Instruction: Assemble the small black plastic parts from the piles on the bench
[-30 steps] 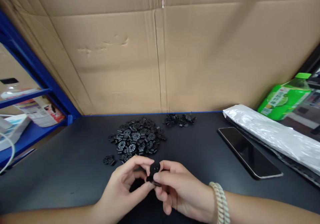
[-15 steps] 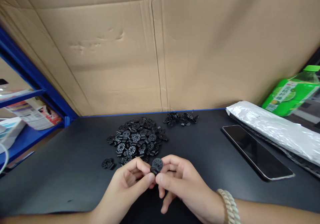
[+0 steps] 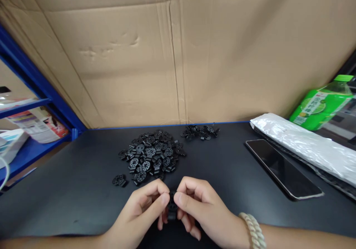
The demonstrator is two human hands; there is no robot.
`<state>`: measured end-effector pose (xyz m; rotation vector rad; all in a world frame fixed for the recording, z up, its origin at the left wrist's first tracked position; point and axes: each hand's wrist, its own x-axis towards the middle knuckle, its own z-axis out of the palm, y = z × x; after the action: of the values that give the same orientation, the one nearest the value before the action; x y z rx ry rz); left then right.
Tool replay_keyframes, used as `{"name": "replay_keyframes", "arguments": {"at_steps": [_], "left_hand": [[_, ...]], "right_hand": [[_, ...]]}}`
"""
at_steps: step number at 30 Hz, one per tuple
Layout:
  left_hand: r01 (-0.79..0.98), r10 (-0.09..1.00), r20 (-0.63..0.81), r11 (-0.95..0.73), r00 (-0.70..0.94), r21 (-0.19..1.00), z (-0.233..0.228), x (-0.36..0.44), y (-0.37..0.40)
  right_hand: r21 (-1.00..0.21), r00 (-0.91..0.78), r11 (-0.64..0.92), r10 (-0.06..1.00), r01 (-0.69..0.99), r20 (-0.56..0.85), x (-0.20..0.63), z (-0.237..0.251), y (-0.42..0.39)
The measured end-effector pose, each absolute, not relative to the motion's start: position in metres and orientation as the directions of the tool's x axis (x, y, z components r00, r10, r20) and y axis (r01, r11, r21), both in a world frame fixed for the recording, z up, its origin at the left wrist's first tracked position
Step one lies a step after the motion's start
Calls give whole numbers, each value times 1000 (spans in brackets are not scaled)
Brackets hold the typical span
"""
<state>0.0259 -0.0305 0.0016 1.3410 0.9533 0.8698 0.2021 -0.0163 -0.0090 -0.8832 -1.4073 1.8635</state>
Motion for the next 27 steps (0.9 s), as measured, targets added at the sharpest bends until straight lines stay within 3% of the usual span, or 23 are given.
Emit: {"name": "replay_keyframes", "arguments": {"at_steps": [6, 14, 19, 22, 24, 27], "left_hand": [[70, 935, -61, 38, 349, 997, -1, 27, -32], [73, 939, -50, 27, 340, 997, -2, 29, -33], [132, 932, 42, -95, 360, 987, -1, 25, -34], [320, 927, 253, -337, 276, 885, 20, 13, -21], [523, 888, 397, -459, 234, 719, 40, -1, -3], [635, 882, 429, -448, 197, 629, 62, -28, 32]], "right_hand": [[-982, -502, -187, 847, 24, -174, 201, -5, -19], [-999, -497, -21, 867, -26, -5, 198, -15, -24], [-995, -574, -95, 815, -2, -77, 197, -10, -24], [-998, -553, -52, 833, -33, -25, 203, -10, -10], [-996, -476, -11, 879, -93, 35, 208, -12, 3], [-985, -339, -13, 940, -171, 47, 215, -15, 23]]}}
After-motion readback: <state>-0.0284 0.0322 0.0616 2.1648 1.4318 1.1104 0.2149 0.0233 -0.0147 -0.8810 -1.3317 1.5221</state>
